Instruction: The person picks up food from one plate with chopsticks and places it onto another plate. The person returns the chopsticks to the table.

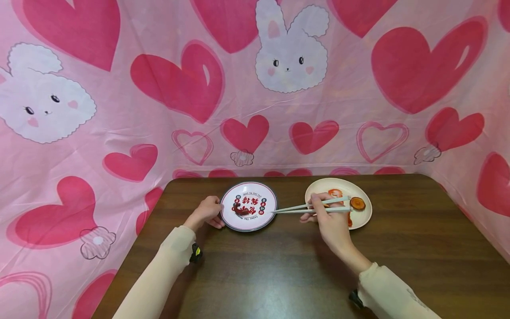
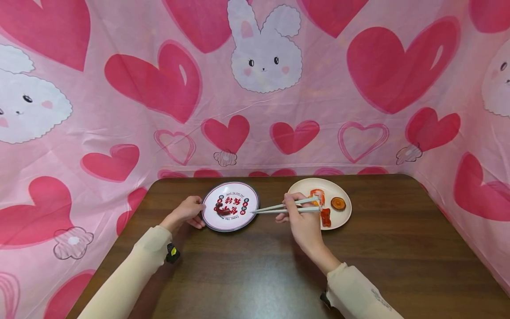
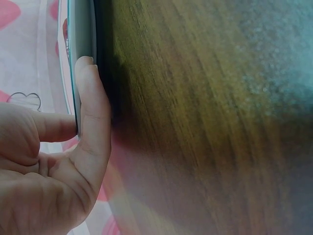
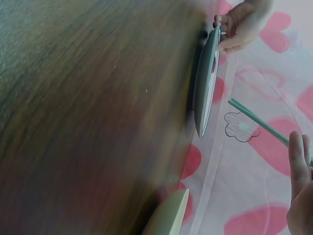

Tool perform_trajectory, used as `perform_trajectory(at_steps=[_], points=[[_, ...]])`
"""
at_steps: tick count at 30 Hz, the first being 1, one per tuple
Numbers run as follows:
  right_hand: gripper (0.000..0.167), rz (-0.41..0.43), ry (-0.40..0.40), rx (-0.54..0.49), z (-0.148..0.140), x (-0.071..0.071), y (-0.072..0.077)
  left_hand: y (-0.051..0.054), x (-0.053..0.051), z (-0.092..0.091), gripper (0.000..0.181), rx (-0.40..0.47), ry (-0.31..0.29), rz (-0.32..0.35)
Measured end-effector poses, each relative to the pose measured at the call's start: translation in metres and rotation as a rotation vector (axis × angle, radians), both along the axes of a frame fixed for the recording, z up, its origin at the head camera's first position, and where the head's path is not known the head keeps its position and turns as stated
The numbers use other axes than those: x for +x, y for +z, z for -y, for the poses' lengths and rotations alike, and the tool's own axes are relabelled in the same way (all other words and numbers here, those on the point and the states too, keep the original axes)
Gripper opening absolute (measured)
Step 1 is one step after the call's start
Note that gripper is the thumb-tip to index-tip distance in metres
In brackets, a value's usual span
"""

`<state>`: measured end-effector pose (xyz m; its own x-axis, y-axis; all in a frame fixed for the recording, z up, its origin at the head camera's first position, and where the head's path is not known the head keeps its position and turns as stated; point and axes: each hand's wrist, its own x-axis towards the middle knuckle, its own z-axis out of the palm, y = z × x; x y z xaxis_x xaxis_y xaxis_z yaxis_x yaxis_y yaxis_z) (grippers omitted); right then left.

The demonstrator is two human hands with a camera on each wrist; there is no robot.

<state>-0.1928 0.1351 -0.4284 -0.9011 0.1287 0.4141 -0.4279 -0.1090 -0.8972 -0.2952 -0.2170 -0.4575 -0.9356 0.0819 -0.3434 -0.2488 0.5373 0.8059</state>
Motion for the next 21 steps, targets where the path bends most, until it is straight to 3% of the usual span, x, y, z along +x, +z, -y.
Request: perform_trajectory(at_steps=[6, 15, 21], points=[[0.021, 0.001, -0.020, 0.003, -0.004, 0.002, 0.000, 0.003, 0.001, -0.001, 0.012, -0.007, -0.001, 0.017], [0.018, -0.040, 0.012, -0.024, -0.011, 0.005, 0.000, 0.002, 0.002, 0.000, 0.013, -0.003, 0.001, 0.013], [0.021, -0.030, -0.023, -0.027, -0.015, 0.007, 0.001, 0.001, 0.001, 0.001, 0.013, 0.000, 0.002, 0.012]])
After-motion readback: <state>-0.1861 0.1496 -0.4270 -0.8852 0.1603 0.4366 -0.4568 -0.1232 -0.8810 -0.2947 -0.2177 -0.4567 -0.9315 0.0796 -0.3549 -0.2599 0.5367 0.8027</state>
